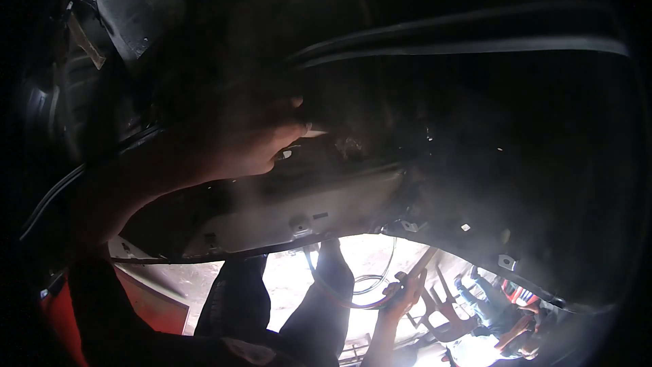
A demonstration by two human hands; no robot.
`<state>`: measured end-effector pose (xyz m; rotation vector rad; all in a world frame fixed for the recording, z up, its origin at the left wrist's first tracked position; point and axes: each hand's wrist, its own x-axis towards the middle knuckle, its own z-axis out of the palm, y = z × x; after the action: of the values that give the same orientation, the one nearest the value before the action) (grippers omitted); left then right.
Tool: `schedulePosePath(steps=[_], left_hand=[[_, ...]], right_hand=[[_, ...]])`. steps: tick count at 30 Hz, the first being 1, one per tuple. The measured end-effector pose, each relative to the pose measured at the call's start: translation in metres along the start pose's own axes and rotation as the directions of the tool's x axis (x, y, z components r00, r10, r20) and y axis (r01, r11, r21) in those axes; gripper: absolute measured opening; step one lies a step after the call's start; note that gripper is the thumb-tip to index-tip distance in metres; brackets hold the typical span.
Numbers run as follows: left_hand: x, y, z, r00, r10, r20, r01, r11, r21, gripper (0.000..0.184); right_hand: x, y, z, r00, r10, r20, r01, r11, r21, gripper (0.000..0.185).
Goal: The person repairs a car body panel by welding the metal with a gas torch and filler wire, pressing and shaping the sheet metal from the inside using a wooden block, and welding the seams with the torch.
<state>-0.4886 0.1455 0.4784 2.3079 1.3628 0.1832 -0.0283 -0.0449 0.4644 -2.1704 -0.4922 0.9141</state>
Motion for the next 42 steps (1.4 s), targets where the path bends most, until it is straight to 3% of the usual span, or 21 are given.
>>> schedulePosePath(steps=[3, 5, 7, 12, 14, 16, 18, 21, 24, 27, 28, 31, 32, 34, 35, 36, 37, 38, 41, 42], left_hand=[[0.001, 0.011, -0.001, 0.999, 0.022, -0.043, -0.019, 0.998, 0.064, 0.048], [0.019, 0.023, 0.015, 0.998, 0.018, -0.058, -0.020, 0.999, -0.040, 0.028], [0.023, 0.024, 0.043, 0.996, 0.021, -0.088, -0.035, 0.986, -0.161, 0.024], [0.037, -0.016, 0.100, 0.975, 0.094, -0.200, -0.180, 0.863, -0.472, 0.047], [0.006, -0.017, 0.046, 0.987, -0.095, 0.127, 0.138, 0.909, -0.394, 0.052], [-0.017, 0.026, -0.025, 0.957, -0.261, 0.126, 0.266, 0.964, -0.022, 0.050], [-0.053, 0.035, -0.031, 0.888, -0.447, 0.102, 0.455, 0.888, -0.066, 0.048], [-0.096, 0.072, -0.016, 0.854, -0.427, -0.296, 0.428, 0.902, -0.065, 0.047], [-0.099, 0.118, 0.023, 0.762, -0.471, -0.444, 0.450, 0.879, -0.159, 0.041], [-0.101, 0.180, 0.056, 0.522, -0.597, -0.610, 0.371, 0.802, -0.468, 0.037], [-0.111, 0.202, 0.080, 0.417, -0.710, -0.567, 0.241, 0.688, -0.685, 0.036], [-0.179, 0.258, 0.227, 0.306, -0.784, -0.541, 0.011, 0.571, -0.821, 0.045], [-0.188, 0.273, 0.281, 0.337, -0.787, -0.517, 0.039, 0.560, -0.827, 0.043], [-0.141, 0.290, 0.365, 0.525, -0.741, -0.419, 0.313, 0.625, -0.715, 0.039], [-0.113, 0.285, 0.401, 0.632, -0.708, -0.316, 0.388, 0.642, -0.661, 0.037], [-0.082, 0.275, 0.422, 0.715, -0.690, -0.110, 0.413, 0.544, -0.730, 0.033], [-0.074, 0.224, 0.510, 0.705, -0.708, -0.027, 0.489, 0.514, -0.705, 0.034], [-0.045, 0.197, 0.556, 0.596, -0.803, 0.015, 0.625, 0.452, -0.636, 0.033], [0.010, 0.105, 0.667, 0.627, -0.708, -0.325, 0.601, 0.705, -0.377, 0.037], [0.033, 0.105, 0.651, 0.623, -0.757, -0.196, 0.729, 0.653, -0.204, 0.038]], right_hand=[[0.000, -0.002, 0.002, 0.999, 0.017, 0.036, -0.018, 1.000, 0.018, 0.070], [0.003, 0.008, -0.002, 0.999, 0.008, 0.032, -0.009, 0.999, 0.039, 0.072], [0.010, 0.010, -0.006, 0.999, 0.012, 0.052, -0.015, 0.999, 0.052, 0.074], [0.035, 0.006, -0.006, 0.998, -0.007, 0.066, 0.004, 0.999, 0.046, 0.075], [0.046, 0.011, -0.004, 0.995, 0.003, 0.098, -0.009, 0.998, 0.065, 0.073], [0.067, 0.030, -0.012, 0.987, 0.003, 0.159, -0.023, 0.992, 0.124, 0.073], [0.072, 0.036, -0.020, 0.981, -0.027, 0.190, -0.003, 0.988, 0.154, 0.072], [0.106, 0.070, -0.033, 0.952, -0.005, 0.306, -0.073, 0.967, 0.243, 0.072], [0.140, 0.098, -0.038, 0.916, -0.047, 0.399, -0.092, 0.942, 0.324, 0.072], [0.168, 0.116, -0.030, 0.927, -0.077, 0.366, -0.053, 0.941, 0.333, 0.072], [0.183, 0.124, -0.026, 0.915, -0.092, 0.392, -0.054, 0.936, 0.347, 0.071], [0.228, 0.154, -0.003, 0.903, -0.148, 0.403, 0.005, 0.942, 0.335, 0.067], [0.232, 0.169, -0.003, 0.892, -0.193, 0.409, 0.039, 0.934, 0.356, 0.067], [0.261, 0.196, 0.021, 0.876, -0.236, 0.421, 0.064, 0.921, 0.384, 0.066], [0.277, 0.215, 0.031, 0.870, -0.261, 0.419, 0.076, 0.909, 0.409, 0.066], [0.292, 0.229, 0.039, 0.838, -0.322, 0.440, 0.129, 0.901, 0.414, 0.067], [0.299, 0.242, 0.041, 0.820, -0.337, 0.462, 0.136, 0.900, 0.414, 0.067], [0.307, 0.254, 0.043, 0.801, -0.352, 0.484, 0.143, 0.898, 0.415, 0.068], [0.319, 0.255, 0.041, 0.795, -0.268, 0.544, 0.039, 0.918, 0.395, 0.071], [0.325, 0.258, 0.039, 0.789, -0.254, 0.560, 0.021, 0.921, 0.389, 0.071]])
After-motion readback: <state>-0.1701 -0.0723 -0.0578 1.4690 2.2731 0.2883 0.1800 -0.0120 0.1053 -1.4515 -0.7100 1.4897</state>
